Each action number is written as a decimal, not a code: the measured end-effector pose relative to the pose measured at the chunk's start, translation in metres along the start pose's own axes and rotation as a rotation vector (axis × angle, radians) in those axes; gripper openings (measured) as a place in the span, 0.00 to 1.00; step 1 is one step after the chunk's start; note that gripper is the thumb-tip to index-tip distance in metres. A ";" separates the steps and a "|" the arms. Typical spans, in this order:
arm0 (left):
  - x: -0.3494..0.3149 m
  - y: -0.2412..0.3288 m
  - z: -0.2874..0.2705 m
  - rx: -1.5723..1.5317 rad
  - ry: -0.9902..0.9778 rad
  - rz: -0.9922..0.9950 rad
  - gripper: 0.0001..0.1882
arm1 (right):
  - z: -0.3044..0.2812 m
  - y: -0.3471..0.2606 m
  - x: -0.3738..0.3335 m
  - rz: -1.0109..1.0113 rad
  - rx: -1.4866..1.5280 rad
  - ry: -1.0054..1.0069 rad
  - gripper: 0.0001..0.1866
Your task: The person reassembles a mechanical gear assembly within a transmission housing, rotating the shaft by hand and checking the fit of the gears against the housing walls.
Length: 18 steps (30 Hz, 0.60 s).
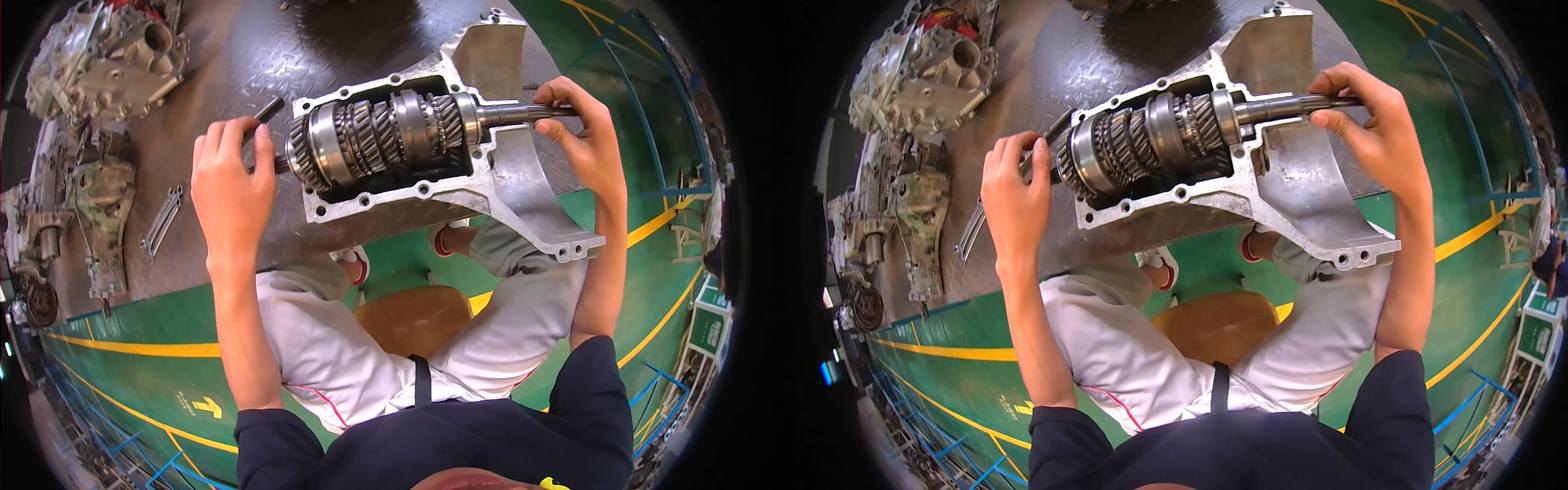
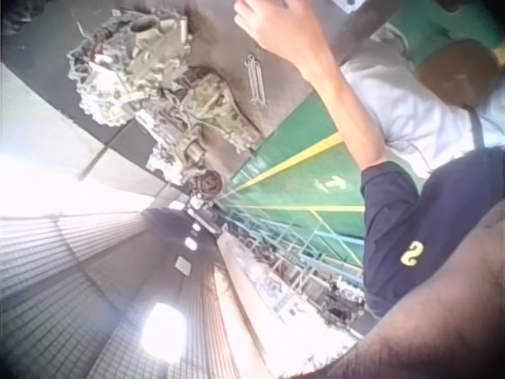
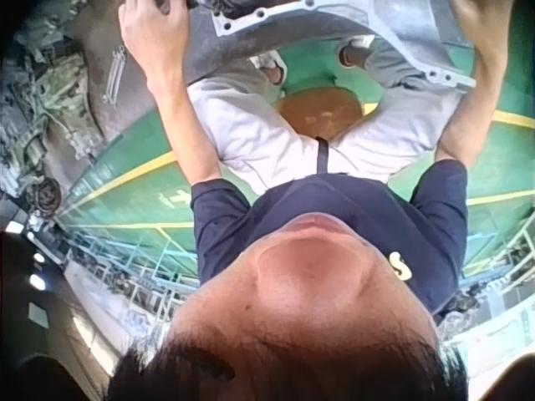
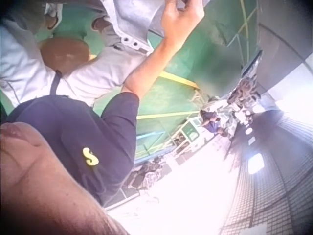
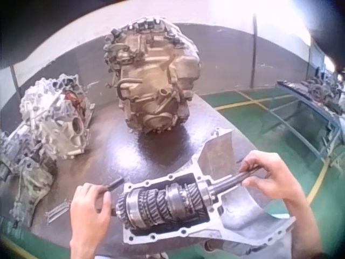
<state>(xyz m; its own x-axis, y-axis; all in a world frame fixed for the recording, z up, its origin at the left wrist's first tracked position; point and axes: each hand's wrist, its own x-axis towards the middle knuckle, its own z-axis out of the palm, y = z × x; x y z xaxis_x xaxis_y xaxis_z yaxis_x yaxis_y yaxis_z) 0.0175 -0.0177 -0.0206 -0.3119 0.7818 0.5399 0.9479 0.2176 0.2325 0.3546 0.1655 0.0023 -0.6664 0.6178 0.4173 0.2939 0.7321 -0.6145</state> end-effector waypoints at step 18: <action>0.002 0.002 0.004 -0.146 -0.111 -0.102 0.10 | 0.000 -0.004 0.000 -0.059 -0.025 0.030 0.13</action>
<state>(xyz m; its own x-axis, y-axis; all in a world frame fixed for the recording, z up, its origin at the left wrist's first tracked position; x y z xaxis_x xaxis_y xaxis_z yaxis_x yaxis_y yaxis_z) 0.0191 -0.0135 -0.0221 -0.3887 0.8217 0.4168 0.8901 0.2181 0.4002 0.3531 0.1624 0.0049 -0.6627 0.5812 0.4723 0.2716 0.7742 -0.5717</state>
